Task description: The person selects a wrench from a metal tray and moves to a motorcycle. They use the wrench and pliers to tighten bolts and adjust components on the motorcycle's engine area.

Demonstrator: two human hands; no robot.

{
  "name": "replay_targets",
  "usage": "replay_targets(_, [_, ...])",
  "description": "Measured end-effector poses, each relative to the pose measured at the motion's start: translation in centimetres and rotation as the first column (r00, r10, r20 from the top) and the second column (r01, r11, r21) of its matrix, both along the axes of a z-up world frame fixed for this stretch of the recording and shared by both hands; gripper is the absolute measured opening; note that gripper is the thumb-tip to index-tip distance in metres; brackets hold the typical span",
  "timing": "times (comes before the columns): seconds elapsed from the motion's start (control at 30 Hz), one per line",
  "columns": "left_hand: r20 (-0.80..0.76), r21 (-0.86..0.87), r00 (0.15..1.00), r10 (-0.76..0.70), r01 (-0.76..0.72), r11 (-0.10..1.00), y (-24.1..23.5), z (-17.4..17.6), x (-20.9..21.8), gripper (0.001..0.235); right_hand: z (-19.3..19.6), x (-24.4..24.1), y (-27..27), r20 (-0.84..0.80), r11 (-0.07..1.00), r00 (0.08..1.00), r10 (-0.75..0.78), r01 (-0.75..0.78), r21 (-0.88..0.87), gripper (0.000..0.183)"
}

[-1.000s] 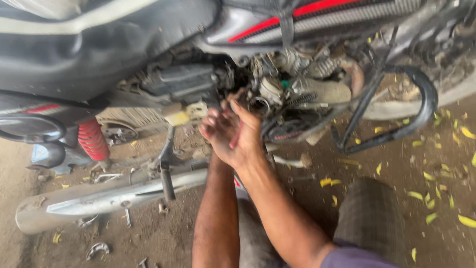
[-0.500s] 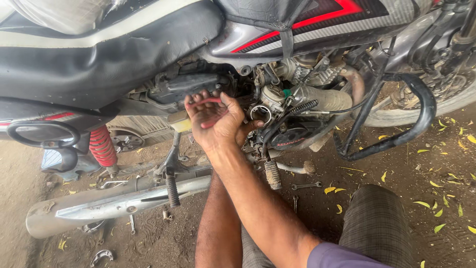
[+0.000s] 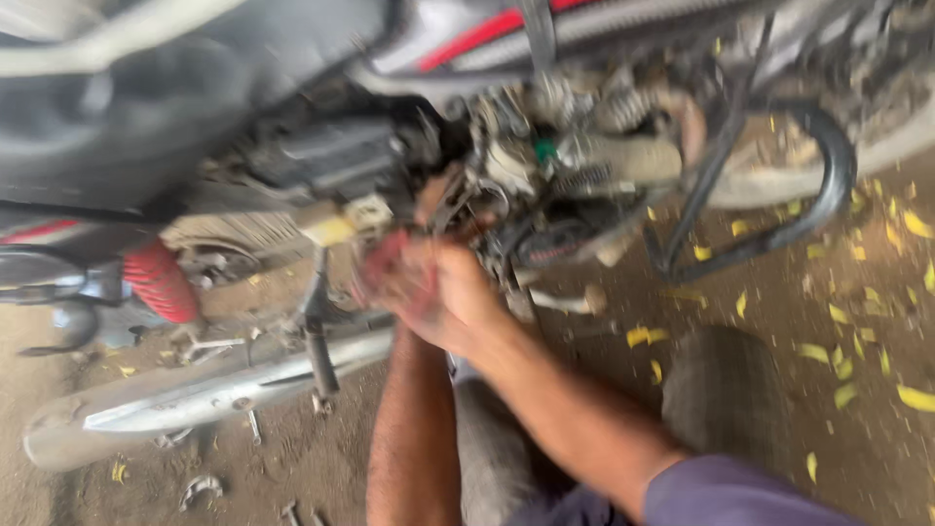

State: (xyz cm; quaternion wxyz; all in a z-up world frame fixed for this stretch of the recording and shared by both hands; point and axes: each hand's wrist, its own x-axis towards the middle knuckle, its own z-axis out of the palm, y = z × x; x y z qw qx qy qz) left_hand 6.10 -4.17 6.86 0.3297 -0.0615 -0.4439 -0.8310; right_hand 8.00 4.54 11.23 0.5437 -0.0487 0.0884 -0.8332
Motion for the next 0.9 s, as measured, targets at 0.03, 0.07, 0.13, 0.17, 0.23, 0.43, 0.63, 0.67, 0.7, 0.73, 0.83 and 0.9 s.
replay_targets(0.03, [0.082, -0.327, 0.988, 0.132, -0.098, 0.94, -0.5, -1.3, -0.4, 0.041, -2.5, -0.2, 3.3, -0.078, 0.985, 0.991, 0.107, -0.094, 0.147, 0.017])
replay_targets(0.07, [0.092, -0.517, 0.974, 0.207, -0.131, 0.846, -1.6, -2.1, -1.0, 0.045, -5.0, -1.3, 6.1, -0.199, 0.964, 0.973, 0.12, -0.066, 0.256, 0.021])
replay_targets(0.13, [0.067, -0.695, 0.949, 0.307, -0.177, 0.697, -2.7, -3.5, -2.1, 0.052, -10.3, -4.4, 13.2, -0.459, 0.896, 0.864, 0.206, 0.022, 0.444, 0.025])
replay_targets(0.17, [0.042, -0.724, 0.938, 0.345, -0.21, 0.657, -3.5, -3.5, -2.8, 0.056, -12.8, -6.5, 16.8, -0.593, 0.861, 0.764, 0.254, 0.102, 0.499, 0.023])
replay_targets(0.23, [0.086, -0.745, 0.882, 0.463, -0.252, 0.618, -2.9, -3.3, -3.7, 0.04, -18.6, -8.8, 23.5, -0.661, 0.73, 0.681, 0.314, 0.272, 0.627, 0.018])
replay_targets(0.43, [0.259, -0.479, 0.817, 0.515, -0.354, 0.803, -1.1, -1.4, -5.8, 0.019, -43.4, -12.0, 29.7, -0.267, -0.066, 0.874, 0.407, 0.32, 0.945, 0.016])
replay_targets(0.63, [0.181, -0.429, 0.858, 0.48, -0.37, 0.824, 0.5, 0.3, -4.2, 0.016, -50.6, -12.5, 26.5, -0.242, -0.002, 0.19, 0.952, 0.79, 0.613, 0.047])
replay_targets(0.67, [0.175, -0.404, 0.869, 0.463, -0.366, 0.839, 0.7, 0.1, -4.4, 0.017, -50.9, -14.2, 25.2, -0.278, 0.005, 0.19, 0.942, 0.818, 0.574, 0.05])
replay_targets(0.7, [0.173, -0.417, 0.846, 0.504, -0.4, 0.816, 0.9, -0.5, -4.5, 0.018, -51.4, -14.3, 24.9, -0.3, -0.002, 0.2, 0.933, 0.835, 0.551, 0.054])
replay_targets(0.73, [0.17, -0.431, 0.822, 0.544, -0.434, 0.791, 0.9, -1.0, -4.4, 0.022, -51.9, -14.5, 24.9, -0.324, -0.004, 0.211, 0.922, 0.843, 0.537, 0.055])
replay_targets(0.83, [0.121, -0.458, 0.831, 0.543, -0.439, 0.773, 0.8, -1.3, -4.6, 0.028, -52.4, -17.4, 23.5, -0.241, -0.017, 0.151, 0.959, 0.877, 0.48, 0.071])
replay_targets(0.9, [0.154, -0.433, 0.832, 0.532, -0.427, 0.794, 1.2, -0.9, -4.1, 0.033, -52.9, -18.8, 22.4, -0.208, 0.078, 0.007, 0.978, 0.914, 0.398, 0.068])
